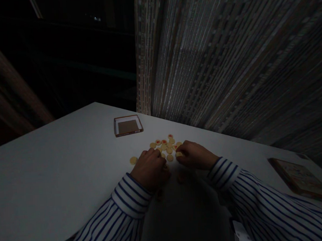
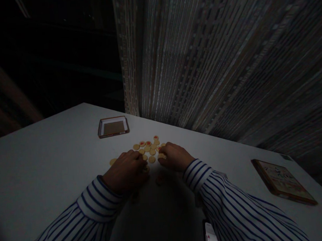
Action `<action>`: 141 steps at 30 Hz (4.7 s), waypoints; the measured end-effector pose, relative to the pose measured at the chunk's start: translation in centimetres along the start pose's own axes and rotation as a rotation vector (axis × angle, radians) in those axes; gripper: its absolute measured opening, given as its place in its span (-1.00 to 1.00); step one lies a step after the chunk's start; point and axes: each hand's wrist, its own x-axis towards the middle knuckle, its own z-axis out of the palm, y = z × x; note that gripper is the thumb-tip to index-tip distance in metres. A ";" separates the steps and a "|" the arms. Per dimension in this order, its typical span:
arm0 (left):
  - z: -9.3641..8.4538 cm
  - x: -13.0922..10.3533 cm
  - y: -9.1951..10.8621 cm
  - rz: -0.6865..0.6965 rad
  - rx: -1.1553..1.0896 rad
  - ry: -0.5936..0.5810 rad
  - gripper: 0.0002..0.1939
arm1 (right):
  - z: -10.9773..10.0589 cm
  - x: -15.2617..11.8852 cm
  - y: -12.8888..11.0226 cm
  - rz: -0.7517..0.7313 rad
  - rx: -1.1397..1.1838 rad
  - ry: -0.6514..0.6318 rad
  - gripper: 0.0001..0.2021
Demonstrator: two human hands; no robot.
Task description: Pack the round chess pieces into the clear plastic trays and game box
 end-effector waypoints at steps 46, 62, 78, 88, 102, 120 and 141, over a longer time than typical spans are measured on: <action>-0.8 0.2 -0.6 -0.016 -0.009 0.283 -0.76 | -0.7 -0.8 -0.1 0.166 1.102 -0.010 -0.72; -3.8 -2.4 -5.0 -0.153 -0.120 0.413 -0.72 | -0.5 -2.9 0.4 0.018 0.544 0.116 -0.77; -1.2 -4.2 -7.6 -0.080 -0.316 0.174 -0.70 | 0.4 -2.9 -0.6 -0.069 0.243 0.051 -0.83; -0.9 -4.1 -7.9 -0.086 -0.283 0.084 -0.70 | 1.4 -2.0 -1.0 -0.009 0.120 0.022 -0.82; -0.8 -4.1 -7.9 -0.104 -0.254 0.059 -0.71 | 1.0 -1.9 -1.6 -0.058 0.092 -0.044 -0.81; -0.9 -4.1 -7.7 -0.180 -0.326 0.074 -0.70 | 1.2 -1.7 -1.1 -0.101 0.122 0.116 -0.84; -1.1 -3.3 -6.7 -0.463 -1.158 0.278 -0.64 | 1.2 -1.7 -1.4 -0.123 0.148 0.154 -0.85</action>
